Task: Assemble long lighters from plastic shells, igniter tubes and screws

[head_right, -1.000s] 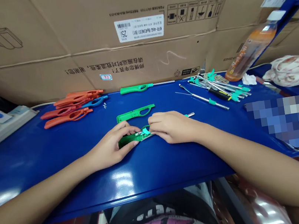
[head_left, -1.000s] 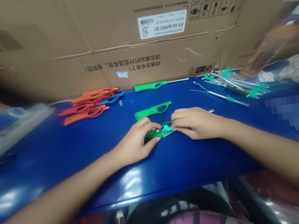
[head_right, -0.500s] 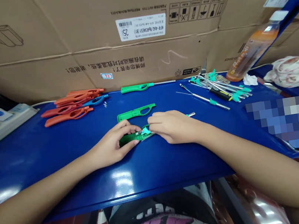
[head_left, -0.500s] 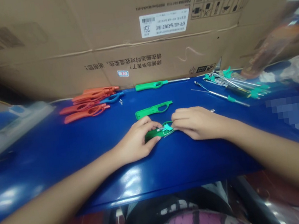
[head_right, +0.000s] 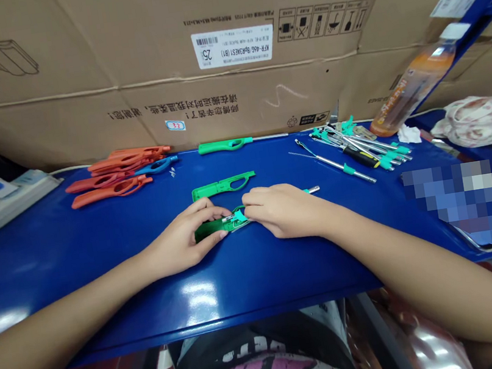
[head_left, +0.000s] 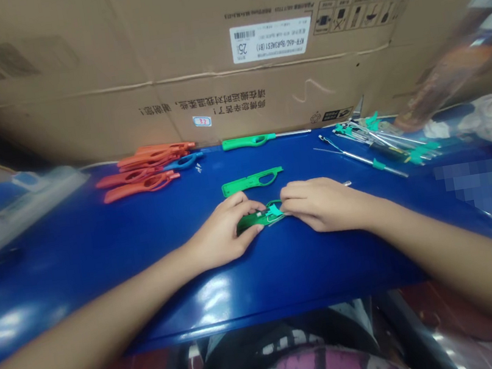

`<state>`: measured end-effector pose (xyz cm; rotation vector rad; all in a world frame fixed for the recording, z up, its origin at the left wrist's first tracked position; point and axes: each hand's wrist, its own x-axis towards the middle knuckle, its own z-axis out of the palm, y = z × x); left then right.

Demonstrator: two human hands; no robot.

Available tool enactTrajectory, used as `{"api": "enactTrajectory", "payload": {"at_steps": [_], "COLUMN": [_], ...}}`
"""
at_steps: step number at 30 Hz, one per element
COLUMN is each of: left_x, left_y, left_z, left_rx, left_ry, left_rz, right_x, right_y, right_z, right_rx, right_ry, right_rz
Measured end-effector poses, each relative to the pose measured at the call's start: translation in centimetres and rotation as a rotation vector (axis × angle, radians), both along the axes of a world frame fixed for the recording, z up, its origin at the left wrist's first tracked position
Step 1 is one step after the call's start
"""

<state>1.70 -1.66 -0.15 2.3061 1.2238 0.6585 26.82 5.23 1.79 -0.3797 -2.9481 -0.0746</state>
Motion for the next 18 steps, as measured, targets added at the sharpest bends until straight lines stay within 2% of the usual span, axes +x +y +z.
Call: {"api": "enactTrajectory", "payload": {"at_steps": [9, 18], "left_x": [0.48, 0.86], "left_y": [-0.57, -0.23], "left_z": [-0.11, -0.16], "left_rx": [0.064, 0.067], "left_ry": [0.028, -0.061], "left_rz": [0.008, 0.045], "right_x": [0.04, -0.44], "right_y": [-0.32, -0.73], "right_z": [0.48, 0.37], "right_rx": [-0.011, -0.032], "right_ry": [-0.023, 0.014], "right_rz": [-0.011, 0.001]}}
